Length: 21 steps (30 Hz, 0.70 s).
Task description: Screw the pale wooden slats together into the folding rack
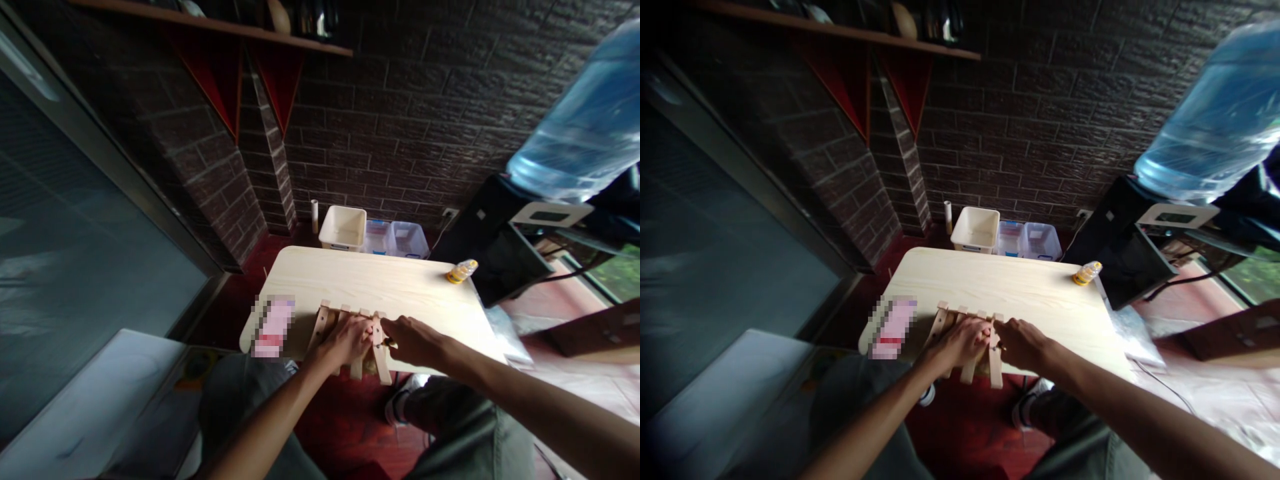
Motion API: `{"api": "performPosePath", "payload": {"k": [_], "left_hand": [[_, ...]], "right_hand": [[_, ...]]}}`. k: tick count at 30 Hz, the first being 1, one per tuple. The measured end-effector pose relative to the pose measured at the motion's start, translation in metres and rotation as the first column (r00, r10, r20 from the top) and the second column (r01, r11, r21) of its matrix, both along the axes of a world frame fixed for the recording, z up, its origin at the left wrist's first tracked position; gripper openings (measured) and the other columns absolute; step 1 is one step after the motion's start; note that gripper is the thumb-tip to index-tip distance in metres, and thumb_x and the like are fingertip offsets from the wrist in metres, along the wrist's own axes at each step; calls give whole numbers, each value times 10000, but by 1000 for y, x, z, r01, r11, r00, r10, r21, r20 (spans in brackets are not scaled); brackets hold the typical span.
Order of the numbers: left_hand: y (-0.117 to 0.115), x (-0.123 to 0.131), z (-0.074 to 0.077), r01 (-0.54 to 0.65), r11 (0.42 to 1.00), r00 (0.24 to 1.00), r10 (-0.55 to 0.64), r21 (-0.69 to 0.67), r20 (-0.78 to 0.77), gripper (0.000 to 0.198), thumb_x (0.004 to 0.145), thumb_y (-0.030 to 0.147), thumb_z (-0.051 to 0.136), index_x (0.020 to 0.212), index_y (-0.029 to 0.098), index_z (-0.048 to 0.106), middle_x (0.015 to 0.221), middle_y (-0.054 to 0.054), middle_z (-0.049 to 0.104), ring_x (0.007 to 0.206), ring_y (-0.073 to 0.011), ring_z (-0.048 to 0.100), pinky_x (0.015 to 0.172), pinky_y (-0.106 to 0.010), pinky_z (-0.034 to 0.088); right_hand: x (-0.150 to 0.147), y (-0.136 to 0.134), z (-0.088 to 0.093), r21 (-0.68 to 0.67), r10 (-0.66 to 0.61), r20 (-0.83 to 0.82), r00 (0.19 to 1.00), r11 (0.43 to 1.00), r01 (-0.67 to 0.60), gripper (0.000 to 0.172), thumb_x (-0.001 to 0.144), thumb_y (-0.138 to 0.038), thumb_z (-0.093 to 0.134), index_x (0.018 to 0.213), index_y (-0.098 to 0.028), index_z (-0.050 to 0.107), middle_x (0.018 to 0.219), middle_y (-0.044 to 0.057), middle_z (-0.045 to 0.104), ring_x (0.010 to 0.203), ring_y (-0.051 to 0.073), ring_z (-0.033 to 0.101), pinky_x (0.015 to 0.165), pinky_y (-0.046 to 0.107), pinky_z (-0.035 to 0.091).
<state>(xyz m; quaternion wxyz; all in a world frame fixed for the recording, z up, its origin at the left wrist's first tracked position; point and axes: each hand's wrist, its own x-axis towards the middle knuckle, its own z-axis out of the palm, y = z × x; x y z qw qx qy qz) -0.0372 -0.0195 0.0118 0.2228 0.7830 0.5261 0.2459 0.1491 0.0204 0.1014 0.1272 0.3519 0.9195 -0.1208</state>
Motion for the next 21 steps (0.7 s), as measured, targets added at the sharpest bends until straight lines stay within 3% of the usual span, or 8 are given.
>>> {"api": "performPosePath", "payload": {"k": [4,6,9,14,19,21], "left_hand": [[-33,1,16,50,999,998,-50,-16,-46,491,772,368,604,1241,252,518,1193,-60,595,1162,-269,507,1050,-394,348],[-54,12,15,-78,997,996,79,12,-47,655,733,546,633,1293,241,483,1302,-100,534,1263,-339,418,1096,-467,279],[-78,35,5,-308,950,950,310,49,-43,950,600,731,648,1353,196,425,1394,-153,453,1327,-417,313,1119,-573,188],[-85,51,-4,-341,935,936,348,96,-62,636,768,621,557,1234,188,543,1395,-141,466,1317,-368,367,1143,-586,138],[-80,43,-5,-295,949,951,303,109,-69,743,633,746,608,1107,174,627,1348,-166,509,1288,-397,394,1148,-608,116],[-78,40,-7,-261,957,960,271,123,-71,681,643,719,624,1057,177,650,1310,-164,543,1279,-388,407,1155,-593,131]], "right_hand": [[2,-1,2,46,70,-7,998,997,-69,282,783,-113,482,1026,-178,610,862,86,676,746,193,635,591,269,400],[2,-1,0,78,88,-21,996,993,-86,227,826,-133,464,987,-180,617,858,86,674,767,195,635,625,278,412],[2,-1,-4,82,126,-38,991,989,-122,170,847,-169,480,952,-181,612,856,76,670,766,182,629,647,273,422],[8,0,-6,124,171,-27,985,978,-167,220,835,-156,474,1017,-178,595,897,79,662,761,175,614,653,276,420],[11,-3,-7,155,222,-45,974,965,-212,294,785,-136,498,1061,-183,588,875,73,663,753,183,611,624,274,408],[12,-5,-8,174,235,-64,970,960,-221,288,793,-129,487,1055,-185,593,857,72,666,748,184,613,612,274,408]]}}
